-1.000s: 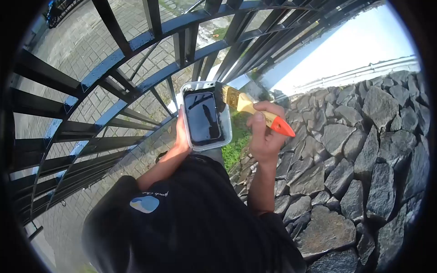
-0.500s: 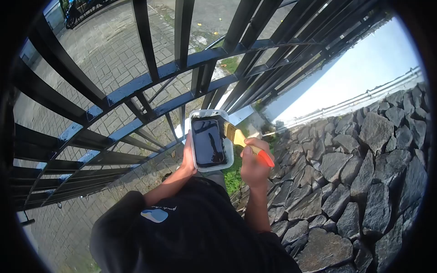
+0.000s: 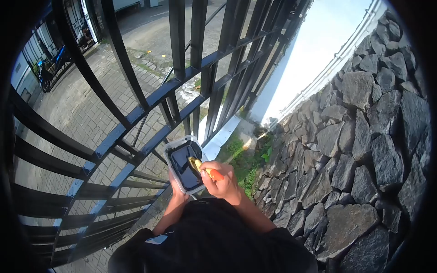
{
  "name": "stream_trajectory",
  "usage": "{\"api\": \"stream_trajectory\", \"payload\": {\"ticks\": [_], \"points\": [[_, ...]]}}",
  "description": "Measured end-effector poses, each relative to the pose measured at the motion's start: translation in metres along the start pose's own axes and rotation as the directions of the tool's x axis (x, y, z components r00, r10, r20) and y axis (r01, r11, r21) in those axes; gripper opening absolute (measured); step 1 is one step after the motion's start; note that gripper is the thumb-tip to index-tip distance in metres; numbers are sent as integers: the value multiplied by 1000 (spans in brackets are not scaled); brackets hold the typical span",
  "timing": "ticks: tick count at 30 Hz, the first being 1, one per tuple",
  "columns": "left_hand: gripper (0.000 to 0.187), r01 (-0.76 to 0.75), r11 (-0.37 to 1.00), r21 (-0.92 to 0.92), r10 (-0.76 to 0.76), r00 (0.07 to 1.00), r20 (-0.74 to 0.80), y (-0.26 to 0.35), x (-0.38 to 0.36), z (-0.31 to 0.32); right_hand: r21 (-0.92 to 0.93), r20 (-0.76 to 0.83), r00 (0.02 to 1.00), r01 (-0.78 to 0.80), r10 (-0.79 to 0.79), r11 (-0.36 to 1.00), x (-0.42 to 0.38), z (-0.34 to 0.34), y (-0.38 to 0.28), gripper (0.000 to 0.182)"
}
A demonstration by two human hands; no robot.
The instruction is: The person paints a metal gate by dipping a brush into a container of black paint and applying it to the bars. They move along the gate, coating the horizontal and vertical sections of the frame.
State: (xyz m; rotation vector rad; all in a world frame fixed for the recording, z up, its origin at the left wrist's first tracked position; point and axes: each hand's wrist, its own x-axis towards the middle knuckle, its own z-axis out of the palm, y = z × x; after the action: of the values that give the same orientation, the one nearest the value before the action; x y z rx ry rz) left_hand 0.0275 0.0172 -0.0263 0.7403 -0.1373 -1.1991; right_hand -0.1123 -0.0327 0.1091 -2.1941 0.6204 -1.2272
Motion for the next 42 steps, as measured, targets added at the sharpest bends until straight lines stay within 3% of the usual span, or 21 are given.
{"api": "stream_trajectory", "payload": {"ticks": [1,5,12,14,16,17,20,22,25,30,32,34,36,38,40,42], "points": [[53,-4,999,-36,4,1000,0,-1,3,-3,21,45,997,-57,56,998,-1,1,2,11],[51,24,995,-98,-25,1000,-8,2,2,-5,39,-17,995,-101,101,994,-8,-4,8,11],[49,-55,998,23,57,993,-100,5,-5,29,149,-64,998,11,-1,989,3,-25,27,14],[51,-57,998,9,57,998,-15,-3,0,24,176,-68,998,18,-6,984,3,-33,32,14],[50,-57,997,-56,53,997,-64,-8,2,34,187,21,1000,-2,-2,982,5,-40,39,12],[50,-75,993,-88,76,997,6,-11,3,35,166,-9,999,53,-52,985,6,-40,44,9],[50,-99,994,-56,95,993,-70,-20,11,43,183,-15,999,33,-31,983,15,-51,55,8],[49,-123,991,-49,122,992,-13,-24,18,54,216,16,1000,13,-17,976,22,-62,68,8],[50,-113,990,-81,109,993,-52,-31,29,72,351,48,995,-98,87,931,35,-82,80,15],[52,-169,985,-27,165,980,-115,-46,52,89,354,39,998,25,-42,935,54,-101,114,26],[52,-148,988,-52,145,988,-53,-54,58,96,344,55,997,33,-55,938,56,-110,126,26],[52,-160,986,-34,157,983,-92,-64,63,105,382,84,996,-66,37,922,55,-115,139,23],[52,-199,980,26,200,966,-163,-69,70,115,435,99,993,-104,67,895,53,-118,150,18],[54,-215,976,30,217,961,-173,-77,76,118,549,207,950,-311,234,776,51,-119,164,17],[57,-240,963,120,265,922,-281,-86,79,114,582,233,936,-352,265,733,53,-119,173,16],[60,-243,950,195,293,908,-299,-94,83,106,780,199,922,-354,332,516,59,-118,181,15]]}}
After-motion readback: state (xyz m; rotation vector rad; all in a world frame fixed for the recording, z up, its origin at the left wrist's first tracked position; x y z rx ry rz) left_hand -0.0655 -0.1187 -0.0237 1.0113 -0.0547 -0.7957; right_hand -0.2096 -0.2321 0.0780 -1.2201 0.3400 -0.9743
